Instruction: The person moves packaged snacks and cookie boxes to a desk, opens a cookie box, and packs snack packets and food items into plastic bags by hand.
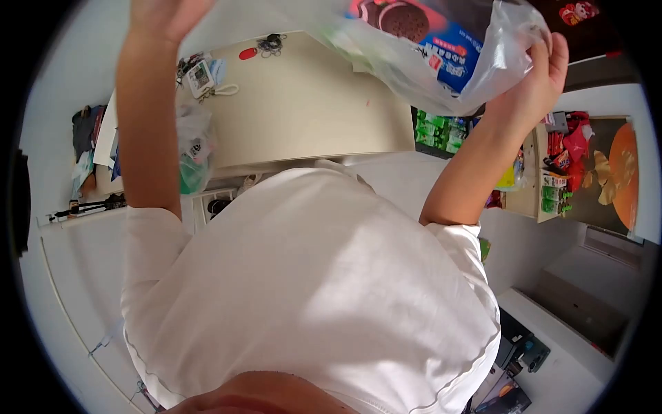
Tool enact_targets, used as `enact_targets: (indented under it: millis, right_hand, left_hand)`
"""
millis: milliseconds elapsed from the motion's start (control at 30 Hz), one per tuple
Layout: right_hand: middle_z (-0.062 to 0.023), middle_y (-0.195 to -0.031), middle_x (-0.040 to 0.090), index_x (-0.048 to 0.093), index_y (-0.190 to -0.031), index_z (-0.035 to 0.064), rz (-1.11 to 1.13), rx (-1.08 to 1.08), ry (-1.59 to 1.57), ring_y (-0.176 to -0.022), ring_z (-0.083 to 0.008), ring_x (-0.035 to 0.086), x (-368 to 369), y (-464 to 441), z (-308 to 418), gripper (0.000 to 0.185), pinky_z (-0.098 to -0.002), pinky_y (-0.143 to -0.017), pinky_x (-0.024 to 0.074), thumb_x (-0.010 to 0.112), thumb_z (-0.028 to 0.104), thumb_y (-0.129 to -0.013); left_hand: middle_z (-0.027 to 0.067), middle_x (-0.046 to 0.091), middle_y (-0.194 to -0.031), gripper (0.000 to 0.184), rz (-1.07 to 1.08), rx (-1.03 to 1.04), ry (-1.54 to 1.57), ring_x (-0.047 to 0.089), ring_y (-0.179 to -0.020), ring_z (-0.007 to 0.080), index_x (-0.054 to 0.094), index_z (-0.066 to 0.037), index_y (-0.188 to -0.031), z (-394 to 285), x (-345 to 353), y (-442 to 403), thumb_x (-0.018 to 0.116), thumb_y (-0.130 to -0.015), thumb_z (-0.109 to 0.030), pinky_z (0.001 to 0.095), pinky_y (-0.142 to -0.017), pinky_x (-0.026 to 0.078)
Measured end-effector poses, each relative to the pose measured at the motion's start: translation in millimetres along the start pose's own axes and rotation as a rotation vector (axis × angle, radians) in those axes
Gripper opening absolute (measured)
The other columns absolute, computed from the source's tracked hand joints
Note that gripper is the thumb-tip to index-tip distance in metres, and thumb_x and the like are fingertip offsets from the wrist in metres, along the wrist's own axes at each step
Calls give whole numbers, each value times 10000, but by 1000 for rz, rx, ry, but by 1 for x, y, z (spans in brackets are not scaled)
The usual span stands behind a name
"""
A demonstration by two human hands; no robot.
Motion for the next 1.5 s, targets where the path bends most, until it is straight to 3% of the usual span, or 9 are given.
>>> enact_targets:
  millis: [367, 433, 633, 767, 833, 867, 1000, 1167, 1500]
  right_hand:
    - [-95, -1171, 731, 648, -1023, 69, 203, 240, -65, -838, -113, 641, -2, 44, -100, 93, -232, -704, 528, 606, -14, -1023]
    - [-88, -1192, 730, 653, -994, 67, 208, 258, 15, -832, -101, 632, 10, 62, -110, 93, -219, -686, 506, 605, -5, -1028]
    - [-56, -1213, 723, 697, -947, 29, 239, 337, 137, -827, -93, 596, 24, 123, -117, 120, -249, -740, 493, 602, -10, -1008]
    - [-61, -1190, 714, 717, -881, 44, 240, 213, 384, -909, -127, 606, 31, 158, -92, 151, -255, -763, 500, 615, -28, -966]
    - [-84, -1146, 704, 738, -888, 65, 210, -574, 929, -991, -194, 602, 43, 183, -64, 170, -278, -763, 509, 629, -65, -884]
    - [-100, -1106, 696, 754, -886, 93, 258, -576, 838, -1042, -243, 590, 44, 201, -53, 231, -303, -769, 517, 628, -83, -806]
    - [-135, -1262, 692, 762, -1091, 94, 974, -247, 819, -1136, -304, 642, 67, 245, -66, 366, -392, -892, 559, 673, -66, -774]
    - [-104, -1457, 576, 606, -1412, 156, 1017, -163, 1202, -1357, -342, 523, 57, 282, -134, 670, -454, -1105, 473, 710, -37, -779]
    - [-70, -1110, 742, 736, -1232, 124, 713, 226, 829, -1085, -244, 686, 57, 270, -126, 331, -360, -974, 542, 701, 6, -924]
  left_hand:
    - [211, 544, -1482, 654, -244, -36, -203, 545, -948, 163, 438, -9, -1519, 51, -33, 100, 616, -989, -348, 305, -890, 454]
    - [124, 698, -1179, 296, -458, 32, -268, 539, -834, 130, 603, -2, -1277, 52, -24, 133, 513, -1064, -189, 248, -775, 435]
    - [136, 647, -1358, 409, -331, -41, -310, 533, -897, 131, 552, 6, -1346, 74, -41, 210, 542, -950, -96, 275, -803, 445]
    - [187, 623, -1403, 486, -378, -113, -439, 601, -938, 156, 542, 23, -1374, 59, -30, 234, 577, -1022, -310, 303, -823, 494]
    - [233, 559, -1474, 626, -309, -66, -419, 643, -1036, 197, 476, 46, -1453, 58, -31, 240, 608, -994, -359, 341, -893, 520]
    - [233, 559, -1474, 626, -296, -70, -407, 643, -1036, 197, 476, 46, -1453, 61, -31, 241, 608, -994, -359, 341, -893, 520]
    - [195, 451, -1583, 655, -212, 8, -113, 632, -1112, 230, 407, 21, -1523, 68, -32, 247, 624, -947, -204, 358, -926, 508]
    - [211, 418, -1613, 699, -165, 35, -88, 640, -1112, 238, 386, 26, -1547, 73, -41, 255, 632, -977, -297, 351, -902, 521]
    - [218, 398, -1629, 670, -171, 46, -50, 636, -1112, 249, 389, 31, -1553, 71, -45, 261, 576, -974, -248, 349, -905, 486]
Point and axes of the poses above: each hand's wrist, its own y-axis away from the middle knuckle, its own x-axis out of the palm, z = x × y, the point moved 1 cm from there along -y, towards the middle knuckle
